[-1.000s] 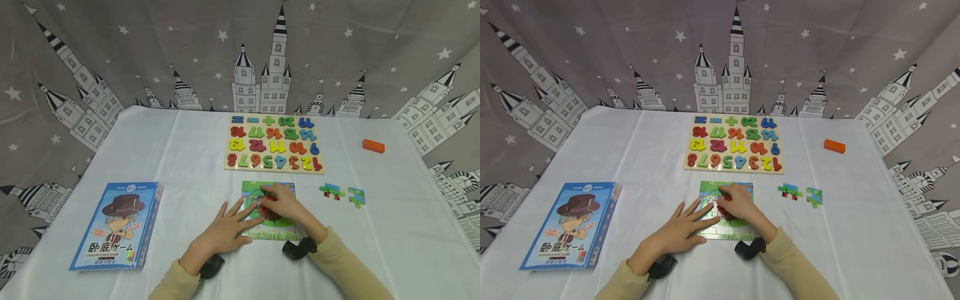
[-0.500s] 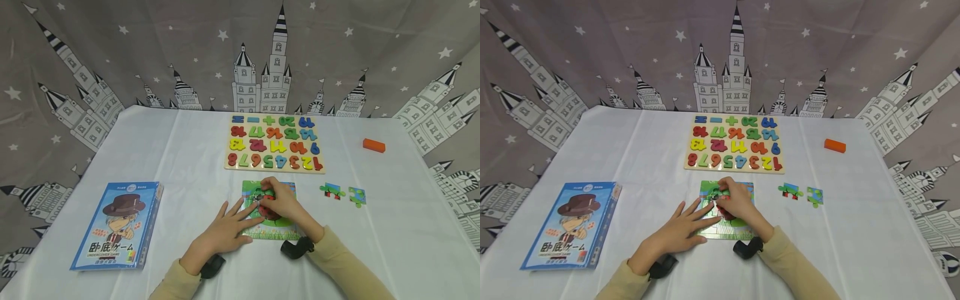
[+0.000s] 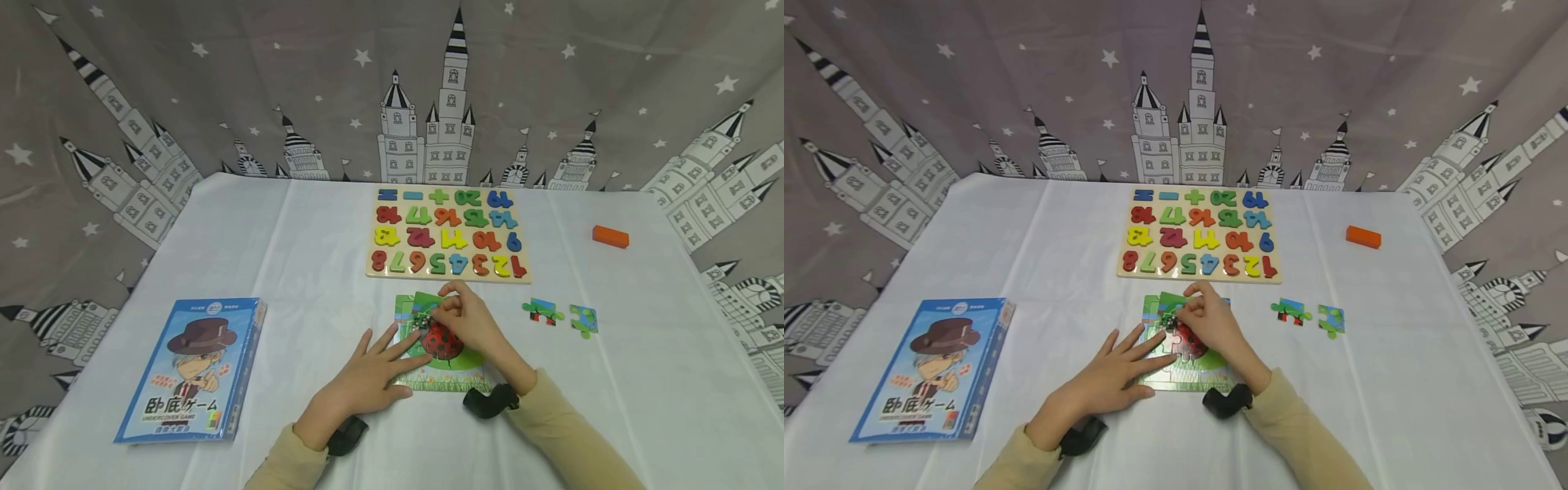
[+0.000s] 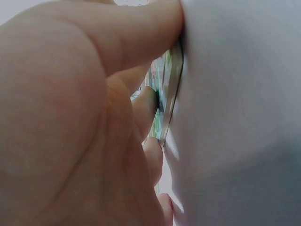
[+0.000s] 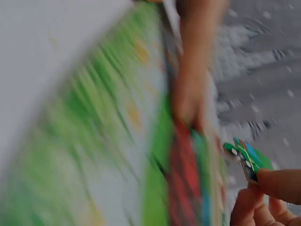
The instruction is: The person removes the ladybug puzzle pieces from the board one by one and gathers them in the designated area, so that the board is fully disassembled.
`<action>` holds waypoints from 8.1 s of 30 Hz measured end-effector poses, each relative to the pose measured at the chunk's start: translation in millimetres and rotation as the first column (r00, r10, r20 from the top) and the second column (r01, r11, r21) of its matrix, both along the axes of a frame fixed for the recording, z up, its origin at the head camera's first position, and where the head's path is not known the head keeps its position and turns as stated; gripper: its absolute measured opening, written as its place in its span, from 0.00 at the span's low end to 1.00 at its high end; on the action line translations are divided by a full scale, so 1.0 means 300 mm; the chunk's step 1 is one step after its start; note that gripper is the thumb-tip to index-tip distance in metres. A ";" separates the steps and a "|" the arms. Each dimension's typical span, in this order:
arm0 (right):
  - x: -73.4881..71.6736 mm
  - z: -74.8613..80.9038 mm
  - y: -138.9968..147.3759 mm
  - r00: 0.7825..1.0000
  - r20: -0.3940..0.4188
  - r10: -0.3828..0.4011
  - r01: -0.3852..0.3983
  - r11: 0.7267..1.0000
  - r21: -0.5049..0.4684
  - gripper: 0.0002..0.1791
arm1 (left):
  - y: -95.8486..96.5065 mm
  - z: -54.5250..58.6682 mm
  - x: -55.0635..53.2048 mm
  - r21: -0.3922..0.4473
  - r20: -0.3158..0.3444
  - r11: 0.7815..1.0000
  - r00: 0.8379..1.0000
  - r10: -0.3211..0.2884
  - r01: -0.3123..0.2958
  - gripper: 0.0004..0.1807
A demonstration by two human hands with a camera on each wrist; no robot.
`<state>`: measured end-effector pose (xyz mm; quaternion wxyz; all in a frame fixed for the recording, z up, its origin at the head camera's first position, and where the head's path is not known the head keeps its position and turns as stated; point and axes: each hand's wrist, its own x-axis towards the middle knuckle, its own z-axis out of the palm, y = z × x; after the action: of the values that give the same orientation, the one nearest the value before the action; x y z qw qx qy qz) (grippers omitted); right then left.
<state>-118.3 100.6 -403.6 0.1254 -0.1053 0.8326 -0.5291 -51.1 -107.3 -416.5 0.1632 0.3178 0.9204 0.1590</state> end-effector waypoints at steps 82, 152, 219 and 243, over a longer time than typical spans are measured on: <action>0.115 -0.019 0.196 0.938 -0.267 0.222 -0.085 0.892 0.445 0.23 | 0.018 -0.005 0.001 -0.045 -0.069 0.999 0.998 0.010 -0.013 0.32; 0.104 -0.013 0.096 0.914 -0.194 0.356 -0.182 0.788 0.588 0.27 | 0.021 -0.011 0.008 -0.036 -0.045 0.999 0.999 0.006 -0.008 0.30; 0.086 -0.005 0.021 0.850 -0.198 0.488 -0.327 0.783 0.529 0.28 | 0.020 -0.003 0.022 -0.007 -0.015 0.998 0.998 0.054 -0.054 0.28; 0.060 0.006 -0.022 0.877 -0.230 0.422 -0.273 0.831 0.484 0.17 | 0.017 0.006 0.020 -0.019 -0.011 0.997 0.997 0.073 -0.073 0.28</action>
<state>-100.2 93.9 -401.8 0.1013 -0.3124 0.9048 -0.2712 -45.1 -102.2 -414.7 0.1558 0.2832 0.9337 0.1543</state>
